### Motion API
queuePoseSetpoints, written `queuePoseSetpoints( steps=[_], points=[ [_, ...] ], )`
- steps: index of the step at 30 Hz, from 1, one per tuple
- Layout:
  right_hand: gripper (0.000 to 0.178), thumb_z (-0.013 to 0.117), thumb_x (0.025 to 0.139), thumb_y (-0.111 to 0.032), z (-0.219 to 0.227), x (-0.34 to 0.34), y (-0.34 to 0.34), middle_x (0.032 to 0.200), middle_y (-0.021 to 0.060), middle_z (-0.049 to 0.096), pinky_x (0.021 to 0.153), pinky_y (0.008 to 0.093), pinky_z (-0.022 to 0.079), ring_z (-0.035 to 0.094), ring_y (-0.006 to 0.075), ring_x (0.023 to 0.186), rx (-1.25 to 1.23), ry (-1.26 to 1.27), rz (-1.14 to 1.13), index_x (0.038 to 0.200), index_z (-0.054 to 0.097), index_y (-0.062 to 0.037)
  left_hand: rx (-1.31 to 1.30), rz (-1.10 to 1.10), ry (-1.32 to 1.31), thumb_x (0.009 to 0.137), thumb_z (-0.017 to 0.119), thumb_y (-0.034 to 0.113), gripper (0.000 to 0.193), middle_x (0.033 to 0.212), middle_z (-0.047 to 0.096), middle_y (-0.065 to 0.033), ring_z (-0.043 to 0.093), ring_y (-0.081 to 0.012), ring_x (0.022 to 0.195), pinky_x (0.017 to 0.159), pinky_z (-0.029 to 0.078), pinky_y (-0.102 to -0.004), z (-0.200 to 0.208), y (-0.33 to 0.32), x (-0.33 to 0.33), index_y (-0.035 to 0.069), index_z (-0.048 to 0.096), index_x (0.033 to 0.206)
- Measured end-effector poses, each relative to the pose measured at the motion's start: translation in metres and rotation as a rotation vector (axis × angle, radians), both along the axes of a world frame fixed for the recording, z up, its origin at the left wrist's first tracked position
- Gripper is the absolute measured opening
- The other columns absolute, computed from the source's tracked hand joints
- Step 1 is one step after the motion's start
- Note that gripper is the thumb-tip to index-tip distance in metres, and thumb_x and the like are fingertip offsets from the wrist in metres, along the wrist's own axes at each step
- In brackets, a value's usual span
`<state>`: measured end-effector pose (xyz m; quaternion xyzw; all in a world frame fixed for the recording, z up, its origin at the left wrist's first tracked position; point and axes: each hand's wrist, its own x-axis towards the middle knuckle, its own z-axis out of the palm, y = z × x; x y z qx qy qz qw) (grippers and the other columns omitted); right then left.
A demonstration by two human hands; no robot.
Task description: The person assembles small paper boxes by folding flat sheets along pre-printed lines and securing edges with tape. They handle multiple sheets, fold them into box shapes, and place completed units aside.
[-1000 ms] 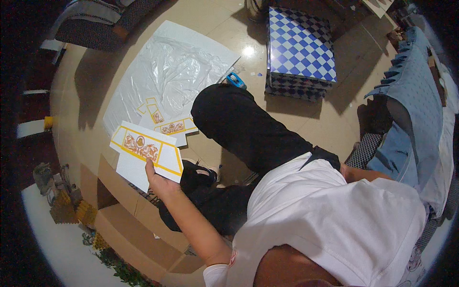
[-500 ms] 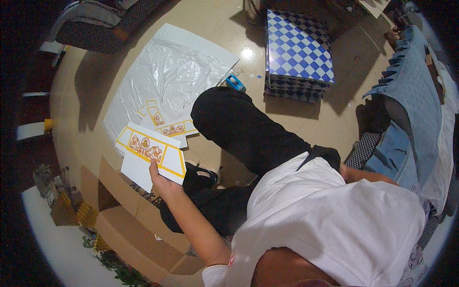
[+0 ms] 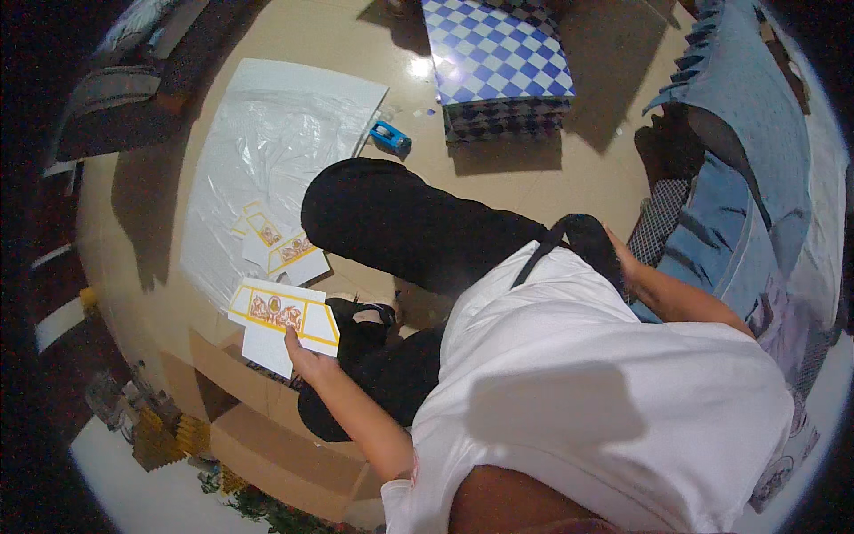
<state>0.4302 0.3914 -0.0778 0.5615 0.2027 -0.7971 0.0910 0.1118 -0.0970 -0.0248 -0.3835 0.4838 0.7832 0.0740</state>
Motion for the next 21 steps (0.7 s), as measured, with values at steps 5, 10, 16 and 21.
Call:
queuePoseSetpoints(
  steps=[5, 10, 16, 21],
  points=[
    [0.057, 0.041, 0.095, -0.056, 0.012, -0.005, 0.000, 0.113, 0.0115, 0.065, 0.089, 0.0377, 0.050, 0.064, 0.0245, 0.094, -0.071, -0.052, 0.028, 0.124, 0.057, -0.0089, -0.116, 0.001, -0.068, 0.093, 0.051, 0.025, 0.045, 0.128, 0.056, -0.0157, 0.057, -0.0300, 0.114, 0.097, 0.046, -0.0441, 0.002, -0.005, -0.006, 0.000, 0.047, 0.130],
    [0.042, 0.045, 0.097, -0.039, -0.007, -0.003, 0.001, 0.107, 0.0096, 0.067, 0.082, 0.0356, 0.053, 0.065, 0.0210, 0.087, -0.022, -0.008, 0.079, 0.122, 0.059, -0.0086, -0.132, -0.018, -0.083, 0.094, 0.050, 0.025, 0.045, 0.128, 0.056, -0.0156, 0.057, -0.0304, 0.114, 0.098, 0.045, -0.0442, -0.010, -0.020, -0.007, 0.000, 0.046, 0.131],
    [0.039, 0.046, 0.096, -0.035, -0.019, 0.005, 0.002, 0.106, 0.0083, 0.067, 0.079, 0.0348, 0.054, 0.065, 0.0197, 0.086, -0.054, -0.008, 0.078, 0.122, 0.059, -0.0091, -0.098, -0.027, -0.105, 0.093, 0.050, 0.025, 0.045, 0.127, 0.056, -0.0153, 0.057, -0.0305, 0.113, 0.096, 0.047, -0.0447, -0.012, -0.019, -0.006, 0.000, 0.046, 0.131],
    [0.039, 0.046, 0.096, -0.036, -0.043, 0.018, 0.007, 0.103, 0.0085, 0.068, 0.077, 0.0336, 0.054, 0.066, 0.0201, 0.083, 0.018, -0.068, 0.128, 0.120, 0.060, -0.0091, -0.126, -0.011, -0.114, 0.094, 0.049, 0.024, 0.044, 0.126, 0.057, -0.0150, 0.058, -0.0300, 0.111, 0.095, 0.048, -0.0445, -0.006, -0.012, -0.006, 0.000, 0.047, 0.130]
  ],
)
